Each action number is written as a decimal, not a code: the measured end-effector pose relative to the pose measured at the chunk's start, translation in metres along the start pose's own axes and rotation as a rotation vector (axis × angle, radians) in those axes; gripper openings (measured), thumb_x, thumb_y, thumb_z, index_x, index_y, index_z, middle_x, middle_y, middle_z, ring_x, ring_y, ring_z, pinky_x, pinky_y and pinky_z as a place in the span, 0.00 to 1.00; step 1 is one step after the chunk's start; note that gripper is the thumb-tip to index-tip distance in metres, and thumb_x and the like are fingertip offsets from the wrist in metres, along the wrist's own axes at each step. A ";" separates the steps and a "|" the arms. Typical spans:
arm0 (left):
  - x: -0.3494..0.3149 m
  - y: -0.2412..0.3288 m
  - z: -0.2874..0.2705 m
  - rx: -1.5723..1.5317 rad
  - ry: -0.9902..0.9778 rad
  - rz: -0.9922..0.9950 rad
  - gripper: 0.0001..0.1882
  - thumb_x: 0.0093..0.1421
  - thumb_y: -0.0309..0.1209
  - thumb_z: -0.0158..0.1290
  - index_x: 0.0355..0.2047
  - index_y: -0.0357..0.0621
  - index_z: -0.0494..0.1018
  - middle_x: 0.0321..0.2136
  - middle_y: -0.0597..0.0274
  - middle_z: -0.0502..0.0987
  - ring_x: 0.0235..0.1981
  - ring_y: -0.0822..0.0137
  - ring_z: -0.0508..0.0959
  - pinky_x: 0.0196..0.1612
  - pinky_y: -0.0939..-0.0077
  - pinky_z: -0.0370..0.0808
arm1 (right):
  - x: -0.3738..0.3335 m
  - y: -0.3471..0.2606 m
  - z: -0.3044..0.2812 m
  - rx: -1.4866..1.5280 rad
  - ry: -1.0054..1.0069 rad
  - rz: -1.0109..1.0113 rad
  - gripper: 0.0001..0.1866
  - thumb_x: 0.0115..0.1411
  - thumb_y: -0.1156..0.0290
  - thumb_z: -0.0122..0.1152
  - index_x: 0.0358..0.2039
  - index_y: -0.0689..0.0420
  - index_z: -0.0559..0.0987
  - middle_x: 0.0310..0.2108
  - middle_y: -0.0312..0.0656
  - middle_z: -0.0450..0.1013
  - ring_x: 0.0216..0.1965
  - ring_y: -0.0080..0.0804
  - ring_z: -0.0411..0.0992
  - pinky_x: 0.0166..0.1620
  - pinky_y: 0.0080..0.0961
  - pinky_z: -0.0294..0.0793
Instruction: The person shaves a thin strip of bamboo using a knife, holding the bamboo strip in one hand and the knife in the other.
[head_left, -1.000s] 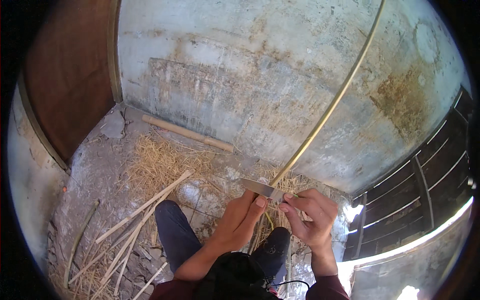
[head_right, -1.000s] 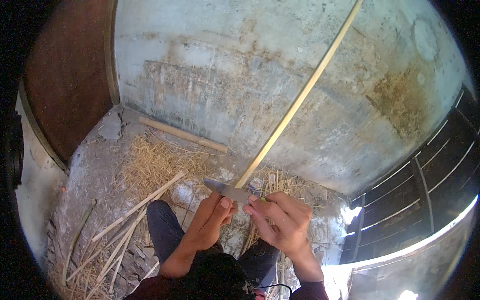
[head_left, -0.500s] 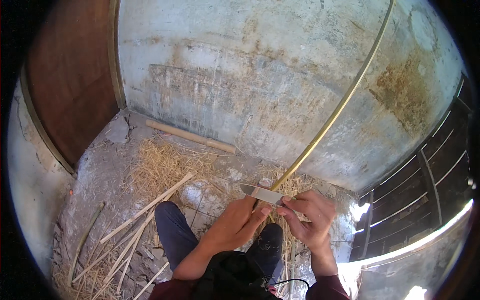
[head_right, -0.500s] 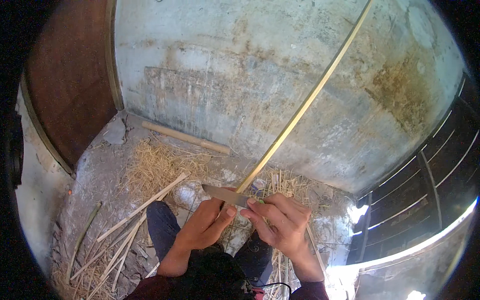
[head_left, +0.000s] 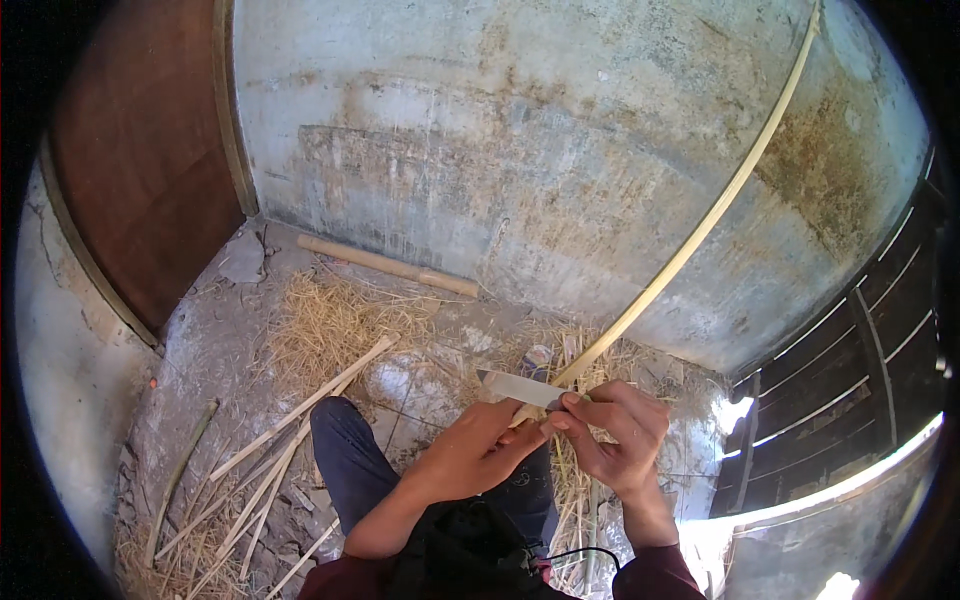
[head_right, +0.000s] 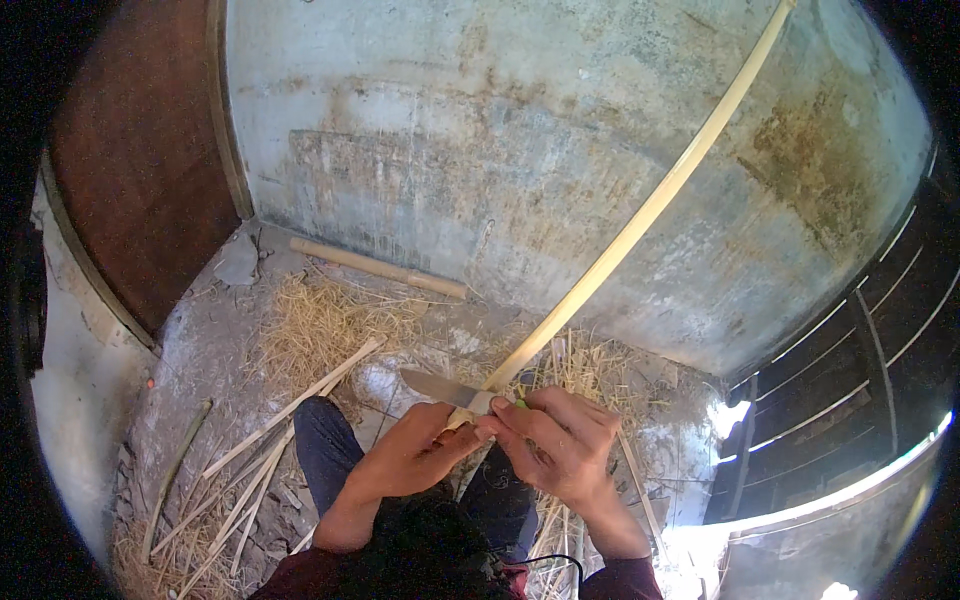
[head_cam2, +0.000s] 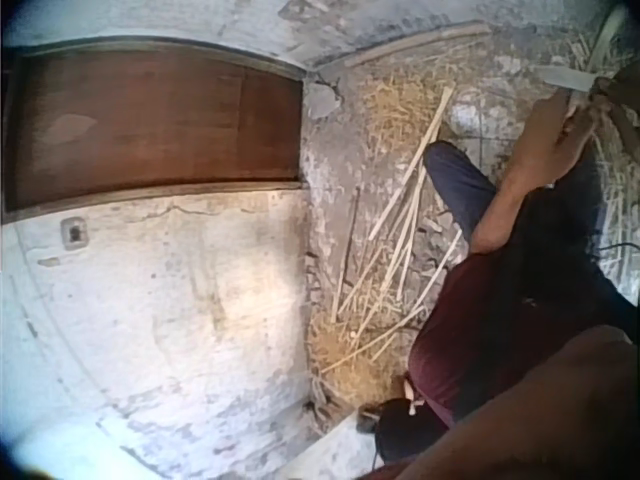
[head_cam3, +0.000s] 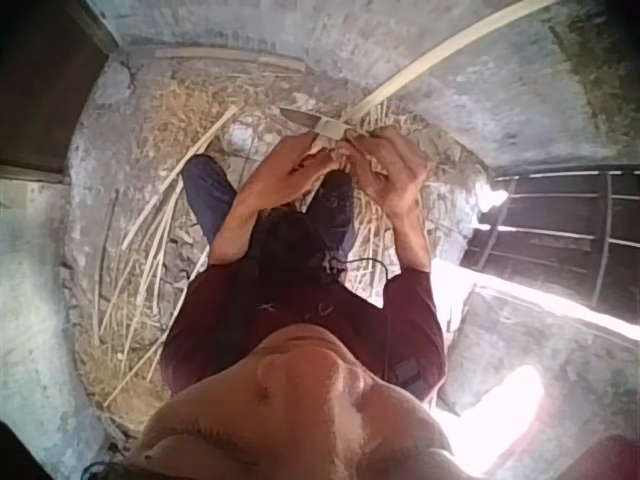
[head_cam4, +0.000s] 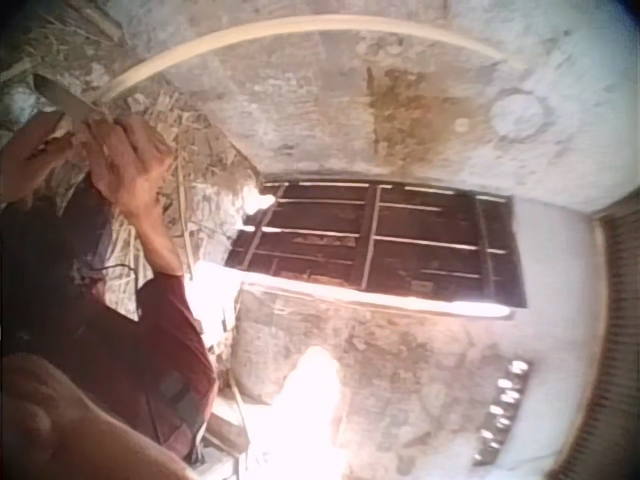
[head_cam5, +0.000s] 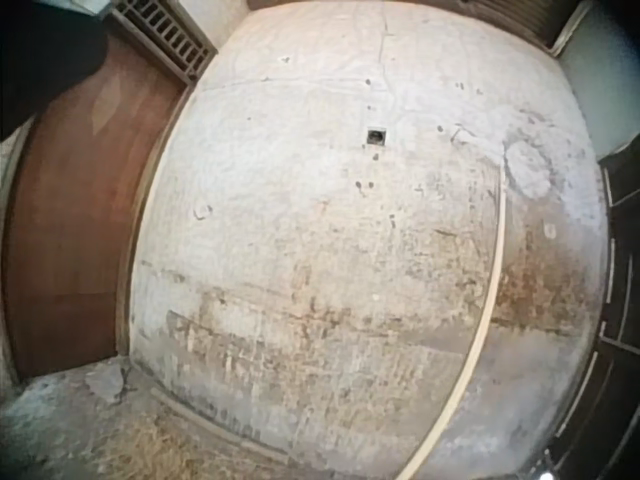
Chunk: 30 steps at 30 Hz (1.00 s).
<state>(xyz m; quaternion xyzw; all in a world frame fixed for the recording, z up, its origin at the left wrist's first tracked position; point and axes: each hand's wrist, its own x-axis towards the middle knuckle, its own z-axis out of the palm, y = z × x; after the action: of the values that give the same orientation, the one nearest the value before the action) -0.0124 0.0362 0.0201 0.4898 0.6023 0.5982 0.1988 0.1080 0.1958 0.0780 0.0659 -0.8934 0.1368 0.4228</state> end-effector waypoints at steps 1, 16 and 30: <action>0.000 0.000 0.001 0.034 0.019 0.030 0.14 0.71 0.35 0.57 0.40 0.33 0.71 0.21 0.48 0.75 0.21 0.50 0.75 0.24 0.57 0.64 | 0.000 -0.001 0.000 -0.002 -0.005 0.005 0.13 0.48 0.73 0.83 0.31 0.57 0.83 0.24 0.42 0.78 0.21 0.34 0.78 0.24 0.26 0.73; -0.005 -0.027 0.018 0.363 0.255 0.065 0.17 0.68 0.33 0.59 0.51 0.36 0.70 0.24 0.44 0.79 0.26 0.41 0.82 0.26 0.51 0.73 | -0.001 0.002 0.021 0.044 0.035 0.060 0.12 0.47 0.79 0.81 0.27 0.59 0.81 0.23 0.44 0.78 0.20 0.34 0.77 0.22 0.25 0.70; -0.006 -0.024 0.014 0.321 0.353 0.013 0.11 0.70 0.35 0.57 0.43 0.40 0.71 0.23 0.48 0.80 0.23 0.46 0.82 0.24 0.54 0.74 | 0.016 0.028 -0.007 -0.161 0.318 0.249 0.11 0.54 0.79 0.77 0.26 0.61 0.79 0.23 0.44 0.78 0.21 0.31 0.74 0.25 0.23 0.69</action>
<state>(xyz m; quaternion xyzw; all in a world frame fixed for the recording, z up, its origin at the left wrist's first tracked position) -0.0062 0.0432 -0.0068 0.4069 0.7119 0.5723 0.0062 0.0960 0.2245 0.0891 -0.1014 -0.8248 0.1250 0.5420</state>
